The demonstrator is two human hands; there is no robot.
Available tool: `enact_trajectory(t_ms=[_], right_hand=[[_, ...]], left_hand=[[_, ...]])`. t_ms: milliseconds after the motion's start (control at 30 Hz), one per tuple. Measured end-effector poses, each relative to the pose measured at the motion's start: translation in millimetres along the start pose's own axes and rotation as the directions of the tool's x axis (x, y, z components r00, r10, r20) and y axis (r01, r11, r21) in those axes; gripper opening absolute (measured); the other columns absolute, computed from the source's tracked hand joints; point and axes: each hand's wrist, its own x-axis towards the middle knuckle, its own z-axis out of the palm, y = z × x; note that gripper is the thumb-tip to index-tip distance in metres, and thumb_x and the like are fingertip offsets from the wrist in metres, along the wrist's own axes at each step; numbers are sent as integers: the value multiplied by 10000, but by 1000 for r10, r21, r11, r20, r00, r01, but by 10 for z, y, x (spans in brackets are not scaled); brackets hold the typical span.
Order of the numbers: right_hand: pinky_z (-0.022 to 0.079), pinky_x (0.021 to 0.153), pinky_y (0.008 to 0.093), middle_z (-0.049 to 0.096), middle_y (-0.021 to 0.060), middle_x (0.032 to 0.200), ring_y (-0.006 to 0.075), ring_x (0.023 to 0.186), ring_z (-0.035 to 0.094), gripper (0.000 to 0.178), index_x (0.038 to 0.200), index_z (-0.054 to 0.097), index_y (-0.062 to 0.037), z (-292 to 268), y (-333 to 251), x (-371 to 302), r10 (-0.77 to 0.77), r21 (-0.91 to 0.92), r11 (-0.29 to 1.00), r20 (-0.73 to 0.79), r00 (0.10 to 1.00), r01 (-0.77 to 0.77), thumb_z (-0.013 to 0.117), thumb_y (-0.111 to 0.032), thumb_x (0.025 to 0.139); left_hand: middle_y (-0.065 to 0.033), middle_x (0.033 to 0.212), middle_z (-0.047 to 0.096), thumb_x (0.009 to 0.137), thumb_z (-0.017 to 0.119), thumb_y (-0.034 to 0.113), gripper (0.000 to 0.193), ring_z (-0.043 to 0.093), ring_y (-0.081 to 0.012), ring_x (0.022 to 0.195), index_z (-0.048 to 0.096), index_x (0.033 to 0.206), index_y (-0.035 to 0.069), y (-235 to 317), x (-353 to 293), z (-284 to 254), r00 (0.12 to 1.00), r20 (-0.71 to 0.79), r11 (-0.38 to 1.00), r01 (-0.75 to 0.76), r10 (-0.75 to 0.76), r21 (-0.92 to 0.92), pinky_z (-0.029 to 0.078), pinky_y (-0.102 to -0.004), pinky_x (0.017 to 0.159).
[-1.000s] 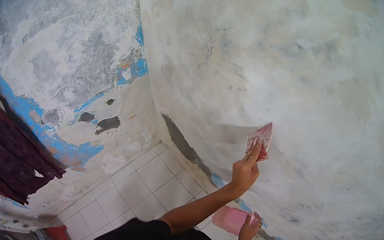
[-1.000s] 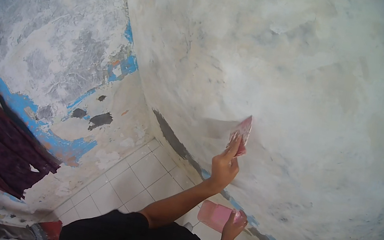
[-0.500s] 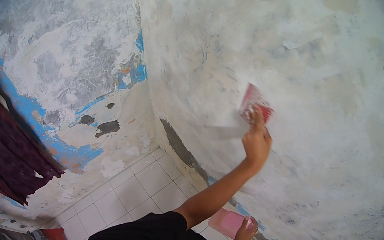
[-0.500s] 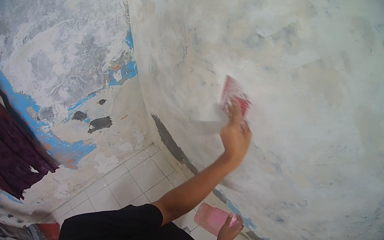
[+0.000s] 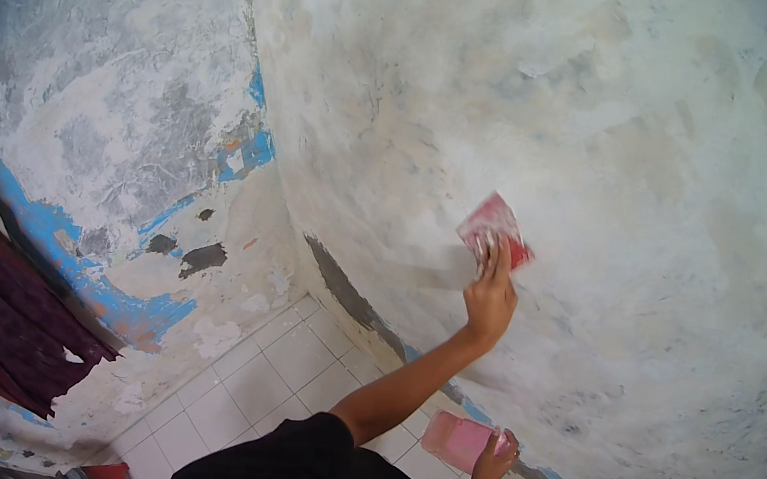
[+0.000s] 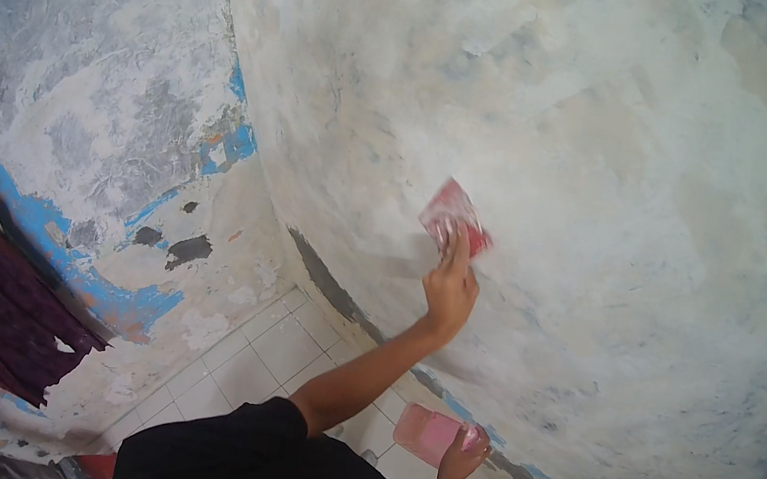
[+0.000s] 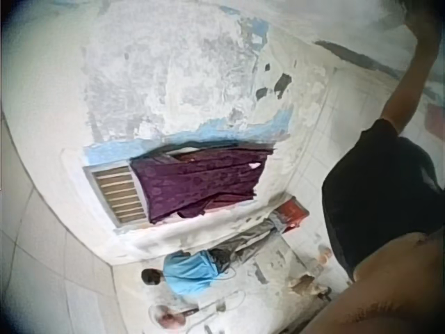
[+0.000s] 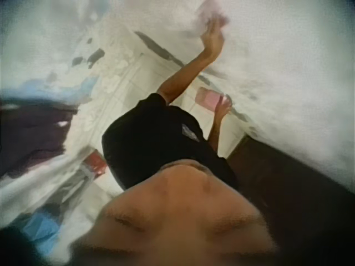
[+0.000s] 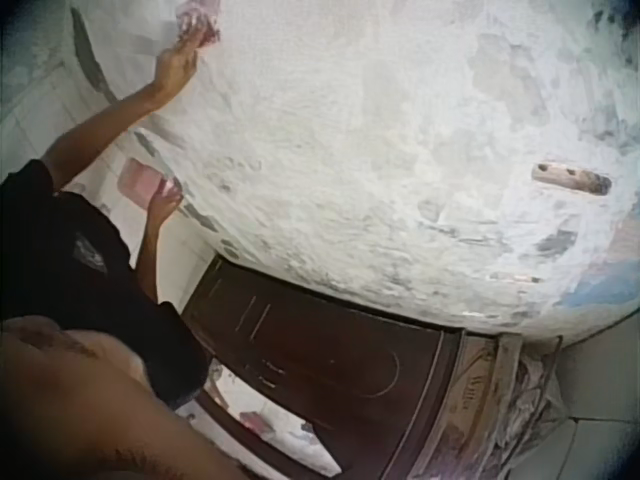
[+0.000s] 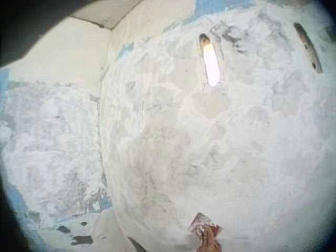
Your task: The person applies wall putty to a damaged wall using a putty knife, scraping the putty from a tray onto the wall.
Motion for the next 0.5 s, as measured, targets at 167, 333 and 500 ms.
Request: enact_trajectory(t_ms=[167, 333, 500], right_hand=[[448, 925, 455, 615, 220, 1093, 361, 1038, 564, 397, 1148, 599, 21, 68, 20, 143, 20, 13, 1000, 40, 999, -21, 689, -293, 923], [453, 914, 443, 613, 212, 1078, 354, 1018, 565, 383, 1142, 601, 14, 60, -109, 163, -16, 62, 998, 58, 998, 13, 693, -285, 919], [453, 917, 445, 618, 205, 1077, 354, 1025, 566, 375, 1132, 602, 14, 10, 51, 62, -25, 83, 996, 61, 998, 20, 705, -271, 911]], left_hand=[[-265, 1329, 586, 789, 562, -100, 657, 585, -438, 1203, 481, 1433, 0, 189, -825, -310, 964, 219, 984, -127, 152, -125, 572, -403, 845], [-175, 926, 695, 926, 603, 33, 261, 676, -220, 780, 653, 1181, 5, -83, -491, -813, 973, 161, 897, 214, -163, -386, 519, -348, 648], [-103, 665, 557, 905, 651, 84, 95, 455, -144, 604, 616, 901, -5, -274, 538, -1292, 891, 412, 875, 345, -192, -339, 416, -316, 574]])
